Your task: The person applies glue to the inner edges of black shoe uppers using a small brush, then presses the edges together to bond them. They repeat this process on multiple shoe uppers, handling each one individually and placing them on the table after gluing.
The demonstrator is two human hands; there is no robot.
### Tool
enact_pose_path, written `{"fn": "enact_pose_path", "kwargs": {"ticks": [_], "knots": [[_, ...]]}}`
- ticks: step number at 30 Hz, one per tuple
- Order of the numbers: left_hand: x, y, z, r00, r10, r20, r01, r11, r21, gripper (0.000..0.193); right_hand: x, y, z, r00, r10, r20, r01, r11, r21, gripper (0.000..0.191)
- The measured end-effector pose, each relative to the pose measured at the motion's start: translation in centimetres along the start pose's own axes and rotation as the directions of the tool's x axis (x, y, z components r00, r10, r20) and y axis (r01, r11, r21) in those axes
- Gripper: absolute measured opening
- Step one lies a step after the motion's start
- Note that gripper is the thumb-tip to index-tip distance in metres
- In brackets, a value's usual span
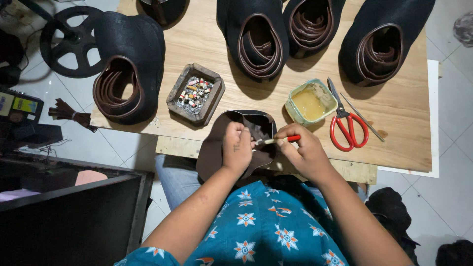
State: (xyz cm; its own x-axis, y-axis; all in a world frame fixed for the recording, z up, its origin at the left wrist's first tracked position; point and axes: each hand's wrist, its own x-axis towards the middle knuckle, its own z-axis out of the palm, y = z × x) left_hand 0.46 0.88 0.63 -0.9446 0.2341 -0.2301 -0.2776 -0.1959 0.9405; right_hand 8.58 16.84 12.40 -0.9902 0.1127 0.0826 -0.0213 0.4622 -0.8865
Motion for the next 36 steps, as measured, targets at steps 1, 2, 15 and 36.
{"fn": "enact_pose_path", "kwargs": {"ticks": [1,2,15,36], "knots": [[0.0,0.0,0.0,1.0,-0.002,0.02,0.003,0.998,-0.056,0.01,-0.1,-0.4,-0.1,0.999,-0.001,-0.039,0.004,0.998,0.071,0.012],[0.0,0.0,0.0,0.999,-0.003,0.04,0.007,0.994,-0.112,0.009,-0.2,-0.8,-0.2,0.997,0.0,-0.076,0.01,0.99,0.141,0.011],[-0.6,-0.5,-0.4,0.989,0.125,-0.074,-0.123,0.992,0.031,0.009,1.7,1.9,0.4,0.992,0.059,-0.111,-0.058,0.998,0.011,0.012],[-1.5,1.3,0.2,0.902,0.43,-0.026,-0.414,0.882,0.227,0.016,1.3,-1.5,-7.2,0.845,-0.199,-0.497,-0.002,0.927,-0.376,0.013]]}}
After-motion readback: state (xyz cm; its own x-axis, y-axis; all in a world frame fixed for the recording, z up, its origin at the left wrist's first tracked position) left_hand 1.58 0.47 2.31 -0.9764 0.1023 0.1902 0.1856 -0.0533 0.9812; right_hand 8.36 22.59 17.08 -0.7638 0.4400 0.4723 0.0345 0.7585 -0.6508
